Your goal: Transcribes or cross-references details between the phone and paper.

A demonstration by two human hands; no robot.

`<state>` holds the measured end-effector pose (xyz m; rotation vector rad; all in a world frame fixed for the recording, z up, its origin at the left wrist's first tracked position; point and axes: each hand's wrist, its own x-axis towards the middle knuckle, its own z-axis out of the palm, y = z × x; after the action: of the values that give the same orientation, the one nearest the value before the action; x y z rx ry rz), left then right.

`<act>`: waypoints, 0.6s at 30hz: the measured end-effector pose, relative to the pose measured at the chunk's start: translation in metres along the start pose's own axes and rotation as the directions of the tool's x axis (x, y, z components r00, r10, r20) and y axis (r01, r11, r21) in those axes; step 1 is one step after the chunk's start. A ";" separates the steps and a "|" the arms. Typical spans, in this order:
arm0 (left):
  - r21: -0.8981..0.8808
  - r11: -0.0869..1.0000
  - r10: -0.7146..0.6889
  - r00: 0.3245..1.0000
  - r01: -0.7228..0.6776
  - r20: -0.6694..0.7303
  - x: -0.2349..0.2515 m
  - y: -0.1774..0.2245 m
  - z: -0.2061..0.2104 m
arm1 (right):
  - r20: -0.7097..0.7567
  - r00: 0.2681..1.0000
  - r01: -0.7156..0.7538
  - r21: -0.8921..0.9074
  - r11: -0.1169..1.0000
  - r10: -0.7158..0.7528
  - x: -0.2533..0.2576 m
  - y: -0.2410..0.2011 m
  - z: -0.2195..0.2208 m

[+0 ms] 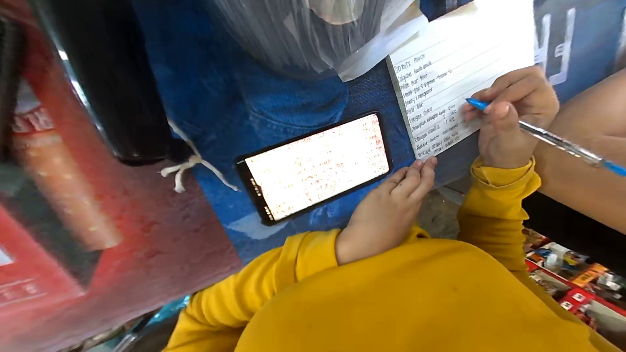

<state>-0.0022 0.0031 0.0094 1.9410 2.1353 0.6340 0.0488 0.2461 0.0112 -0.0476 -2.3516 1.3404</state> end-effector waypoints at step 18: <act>0.025 1.000 -0.007 1.000 0.007 -0.030 -0.001 0.001 0.000 | -0.215 0.969 -0.102 0.098 0.990 0.121 0.000 -0.005 0.014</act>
<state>-0.0018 0.0023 0.0100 1.9482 2.1775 0.6416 0.0443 0.2318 0.0092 -0.2924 -2.1313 1.4096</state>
